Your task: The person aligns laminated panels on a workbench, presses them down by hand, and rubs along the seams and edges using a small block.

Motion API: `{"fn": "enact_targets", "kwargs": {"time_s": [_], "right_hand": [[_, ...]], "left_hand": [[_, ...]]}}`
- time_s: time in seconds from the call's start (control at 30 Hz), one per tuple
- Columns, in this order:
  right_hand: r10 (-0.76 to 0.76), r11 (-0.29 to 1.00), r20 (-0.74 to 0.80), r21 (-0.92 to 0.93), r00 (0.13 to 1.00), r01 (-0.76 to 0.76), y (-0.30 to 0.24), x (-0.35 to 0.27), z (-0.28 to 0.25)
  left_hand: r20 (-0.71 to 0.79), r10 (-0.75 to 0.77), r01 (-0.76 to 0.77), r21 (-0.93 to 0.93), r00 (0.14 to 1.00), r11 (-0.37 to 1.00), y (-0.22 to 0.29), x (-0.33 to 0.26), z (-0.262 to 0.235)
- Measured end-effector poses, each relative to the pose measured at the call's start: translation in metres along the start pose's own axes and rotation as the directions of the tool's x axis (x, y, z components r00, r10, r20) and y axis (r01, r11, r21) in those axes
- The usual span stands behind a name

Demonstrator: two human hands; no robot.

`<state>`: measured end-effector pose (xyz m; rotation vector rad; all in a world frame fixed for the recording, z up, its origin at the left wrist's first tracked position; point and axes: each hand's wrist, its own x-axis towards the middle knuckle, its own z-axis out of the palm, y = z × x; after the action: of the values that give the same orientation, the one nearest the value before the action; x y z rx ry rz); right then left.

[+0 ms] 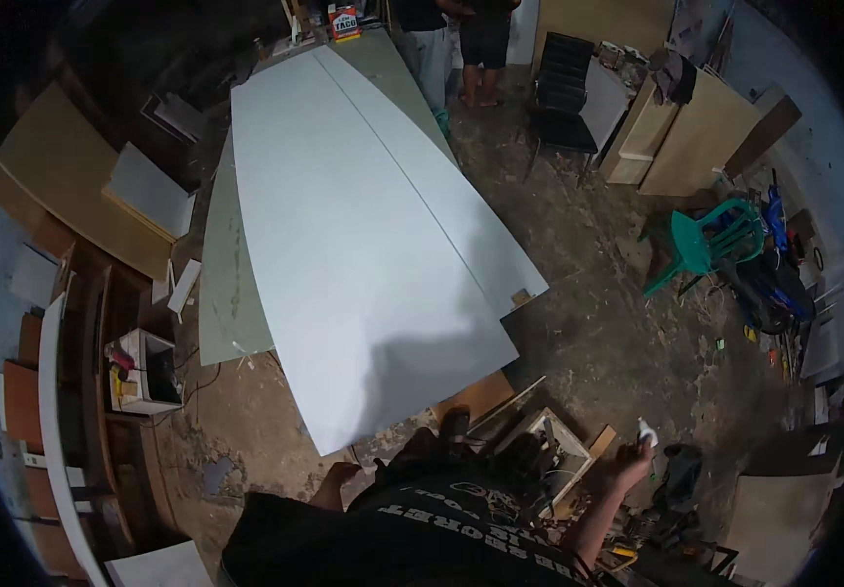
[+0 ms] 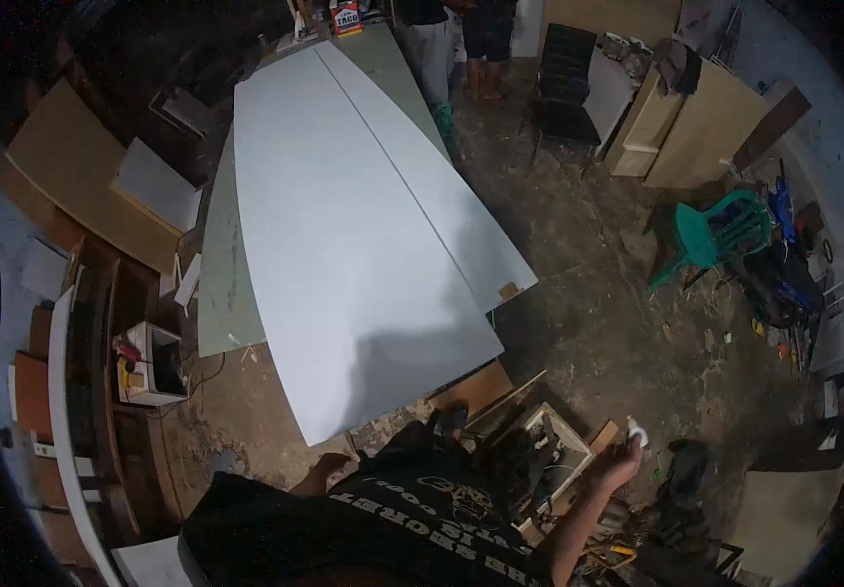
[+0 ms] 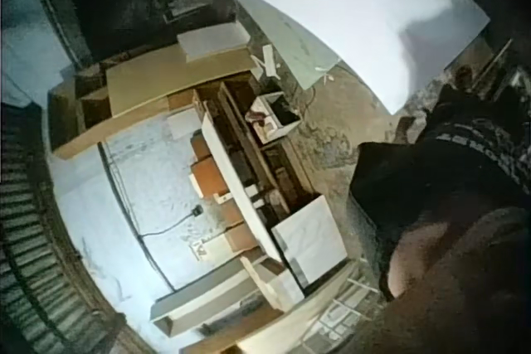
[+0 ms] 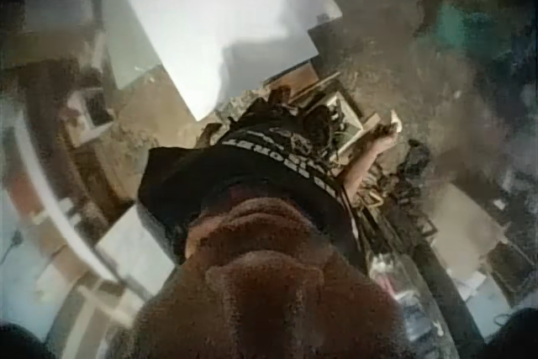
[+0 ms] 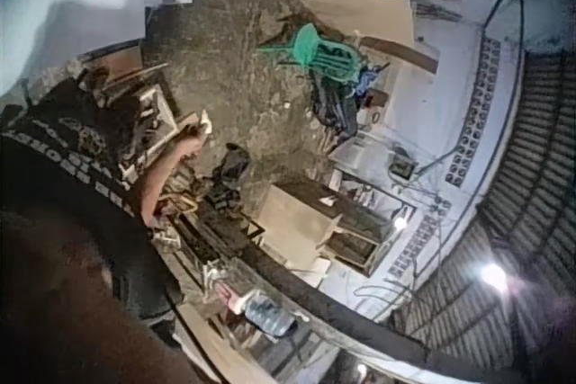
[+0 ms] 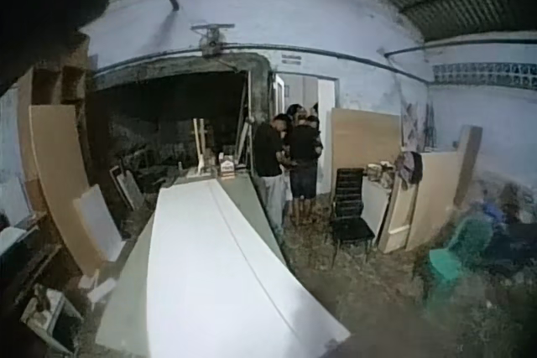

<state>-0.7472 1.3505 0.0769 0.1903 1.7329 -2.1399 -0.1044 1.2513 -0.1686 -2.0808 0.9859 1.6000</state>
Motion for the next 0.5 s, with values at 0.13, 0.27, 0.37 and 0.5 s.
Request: {"fn": "enact_targets", "kwargs": {"time_s": [0.13, 0.27, 0.37, 0.5], "right_hand": [[-0.008, 0.999, 0.102, 0.042, 0.995, 0.004, -0.033, 0.043, 0.064], [0.026, 0.999, 0.189, 0.015, 0.982, -0.029, -0.015, 0.079, 0.132], [0.123, 0.992, 0.353, -0.006, 0.928, -0.13, 0.003, 0.104, 0.177], [0.216, 0.976, 0.518, -0.103, 0.828, -0.19, 0.025, 0.155, 0.243]], "left_hand": [[-0.126, 0.038, -0.054, -0.12, 0.991, 0.991, -0.009, 0.013, 0.02], [0.142, 0.699, -0.479, 0.82, 0.701, 0.313, -0.007, 0.017, 0.069], [-0.053, 0.35, -0.354, -0.124, 0.935, 0.927, 0.022, 0.008, 0.126], [-0.24, 0.179, -0.286, -0.558, 0.954, 0.779, 0.072, 0.024, 0.186]]}}
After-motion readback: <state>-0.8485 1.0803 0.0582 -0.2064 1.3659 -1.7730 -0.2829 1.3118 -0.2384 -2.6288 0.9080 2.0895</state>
